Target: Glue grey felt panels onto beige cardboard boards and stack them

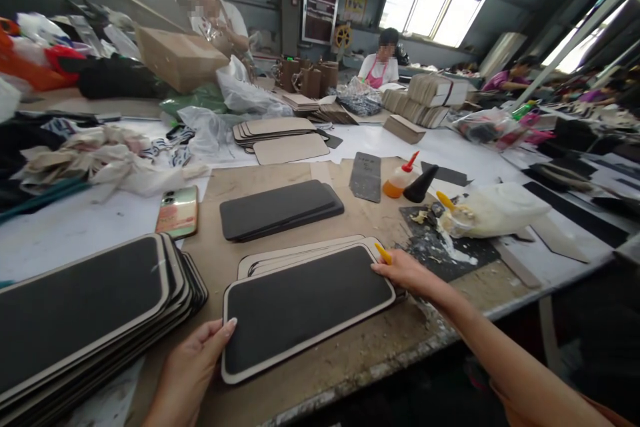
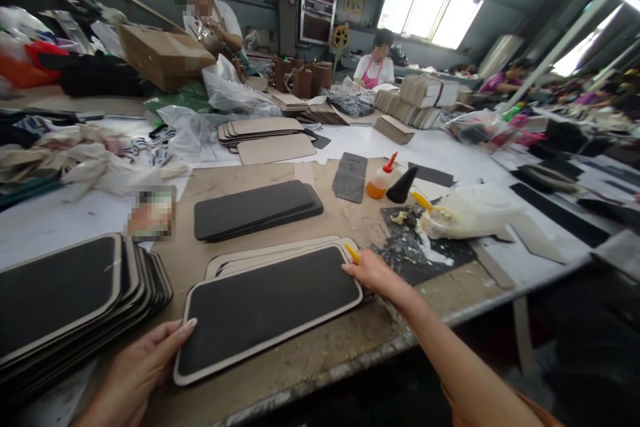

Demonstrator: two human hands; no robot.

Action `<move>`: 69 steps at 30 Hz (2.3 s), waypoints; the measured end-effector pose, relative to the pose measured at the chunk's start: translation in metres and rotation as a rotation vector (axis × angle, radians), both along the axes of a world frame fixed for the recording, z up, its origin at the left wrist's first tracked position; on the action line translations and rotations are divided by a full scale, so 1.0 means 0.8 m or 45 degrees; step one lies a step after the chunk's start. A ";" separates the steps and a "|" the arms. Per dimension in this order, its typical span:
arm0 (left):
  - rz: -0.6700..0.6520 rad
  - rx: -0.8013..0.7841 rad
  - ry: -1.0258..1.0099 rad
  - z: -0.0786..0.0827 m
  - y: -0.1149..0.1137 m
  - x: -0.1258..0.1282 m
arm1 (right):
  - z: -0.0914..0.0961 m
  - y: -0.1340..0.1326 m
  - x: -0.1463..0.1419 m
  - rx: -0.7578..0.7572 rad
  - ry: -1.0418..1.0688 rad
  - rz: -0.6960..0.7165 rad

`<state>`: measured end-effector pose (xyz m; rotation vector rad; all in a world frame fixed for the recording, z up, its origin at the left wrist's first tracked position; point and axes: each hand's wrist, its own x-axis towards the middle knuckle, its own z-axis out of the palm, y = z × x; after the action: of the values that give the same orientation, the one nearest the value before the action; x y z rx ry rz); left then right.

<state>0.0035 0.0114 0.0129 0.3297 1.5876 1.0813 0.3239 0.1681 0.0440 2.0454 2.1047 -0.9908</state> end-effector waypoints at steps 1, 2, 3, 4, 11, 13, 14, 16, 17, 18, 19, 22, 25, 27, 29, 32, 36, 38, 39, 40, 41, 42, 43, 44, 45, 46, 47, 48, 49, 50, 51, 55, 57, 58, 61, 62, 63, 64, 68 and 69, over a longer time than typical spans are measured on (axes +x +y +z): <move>0.003 -0.008 0.009 0.002 0.001 0.001 | 0.000 0.000 0.000 -0.002 -0.003 0.005; 0.011 -0.017 0.018 0.004 0.001 0.003 | 0.001 0.000 0.000 -0.003 -0.004 0.010; 0.023 -0.025 0.028 0.007 0.002 0.004 | 0.001 0.000 -0.001 -0.003 -0.005 0.014; 0.038 -0.032 0.034 0.009 0.003 0.006 | 0.002 0.000 -0.001 -0.002 -0.005 0.017; 0.035 0.019 0.048 0.011 0.001 0.007 | 0.004 -0.005 0.000 -0.033 0.065 0.010; 0.043 0.024 0.051 0.011 0.000 0.007 | 0.003 -0.006 0.002 -0.058 0.112 0.008; 0.049 0.029 0.052 0.011 -0.001 0.008 | 0.002 -0.006 0.003 -0.070 0.135 0.007; 0.066 0.031 0.052 0.013 -0.001 0.009 | 0.001 -0.006 0.004 -0.086 0.169 0.007; 0.074 0.029 0.049 0.013 0.000 0.009 | 0.000 -0.006 0.004 -0.087 0.178 0.007; 0.078 0.027 0.040 0.014 0.000 0.010 | 0.000 -0.006 0.005 -0.085 0.180 0.007; 0.079 0.026 0.031 0.014 0.000 0.009 | -0.001 -0.005 0.005 -0.081 0.176 0.007; 0.057 0.047 0.019 0.010 0.000 0.007 | -0.002 -0.004 0.004 -0.067 0.146 0.016; 0.041 0.066 0.022 0.003 -0.001 0.003 | -0.003 -0.003 0.004 -0.054 0.108 0.027; 0.027 0.064 0.023 0.001 -0.001 0.002 | -0.002 -0.003 0.003 -0.047 0.090 0.031; 0.018 0.062 0.023 0.002 -0.002 0.002 | -0.001 -0.003 0.003 -0.038 0.081 0.035; 0.075 0.022 0.007 0.010 0.000 0.006 | 0.001 -0.003 0.002 -0.033 0.073 0.035; 0.105 0.000 0.001 0.014 0.001 0.008 | 0.002 -0.004 0.001 -0.041 0.064 0.016; 0.082 0.005 0.026 0.010 0.001 0.006 | 0.001 -0.005 0.001 -0.045 0.058 -0.001; 0.067 0.010 0.041 0.007 0.000 0.005 | 0.001 -0.005 0.000 -0.048 0.056 -0.007; 0.053 0.016 0.055 0.004 0.000 0.004 | 0.001 -0.004 0.000 -0.051 0.055 -0.009; 0.041 0.028 0.065 0.002 -0.001 0.003 | 0.001 -0.004 -0.001 -0.053 0.056 -0.007; 0.035 0.038 0.073 0.001 -0.001 0.003 | 0.000 -0.004 -0.001 -0.051 0.059 0.000; 0.034 0.049 0.080 0.001 -0.001 0.003 | 0.000 -0.003 -0.001 -0.046 0.061 0.013; 0.036 0.061 0.085 0.001 -0.002 0.004 | 0.000 -0.003 -0.001 -0.038 0.063 0.026; 0.038 0.073 0.090 0.002 -0.002 0.005 | -0.002 -0.002 0.000 -0.033 0.068 0.030; 0.031 0.090 0.091 0.004 -0.002 0.006 | -0.004 -0.002 0.001 -0.033 0.080 0.024; 0.015 0.111 0.086 0.005 -0.002 0.006 | -0.006 -0.002 0.003 -0.041 0.105 0.013; -0.003 0.135 0.081 0.006 -0.002 0.007 | -0.010 -0.002 0.006 -0.048 0.140 -0.001; -0.017 0.158 0.075 0.006 -0.002 0.007 | -0.014 -0.001 0.008 -0.058 0.186 -0.012; -0.024 0.177 0.071 0.006 -0.003 0.007 | -0.017 -0.001 0.011 -0.064 0.234 -0.019; -0.022 0.195 0.068 0.006 -0.003 0.007 | -0.020 0.000 0.013 -0.064 0.280 -0.021; 0.017 0.270 0.080 0.008 -0.005 0.009 | -0.018 -0.002 0.017 -0.030 0.362 -0.056; 0.025 0.312 0.087 0.010 -0.007 0.011 | -0.010 -0.003 0.017 0.013 0.346 -0.074; 0.026 0.328 0.092 0.011 -0.008 0.012 | -0.005 -0.005 0.017 0.046 0.335 -0.076; 0.030 0.356 0.109 0.012 -0.011 0.013 | 0.006 -0.007 0.019 0.151 0.318 -0.077; 0.034 0.358 0.114 0.012 -0.011 0.013 | 0.008 -0.007 0.020 0.167 0.316 -0.075; 0.038 0.356 0.117 0.011 -0.011 0.013 | 0.008 -0.006 0.021 0.168 0.315 -0.071; 0.043 0.353 0.122 0.010 -0.011 0.012 | 0.007 -0.005 0.022 0.157 0.312 -0.062; 0.053 0.331 0.151 0.007 -0.010 0.012 | -0.007 0.000 0.024 0.063 0.298 -0.020; 0.052 0.326 0.158 0.007 -0.010 0.013 | -0.009 0.001 0.023 0.038 0.293 -0.023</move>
<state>0.0136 0.0033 0.0182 0.5464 1.5714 1.3209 0.3427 0.1686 0.0365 2.0564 2.2219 -1.2606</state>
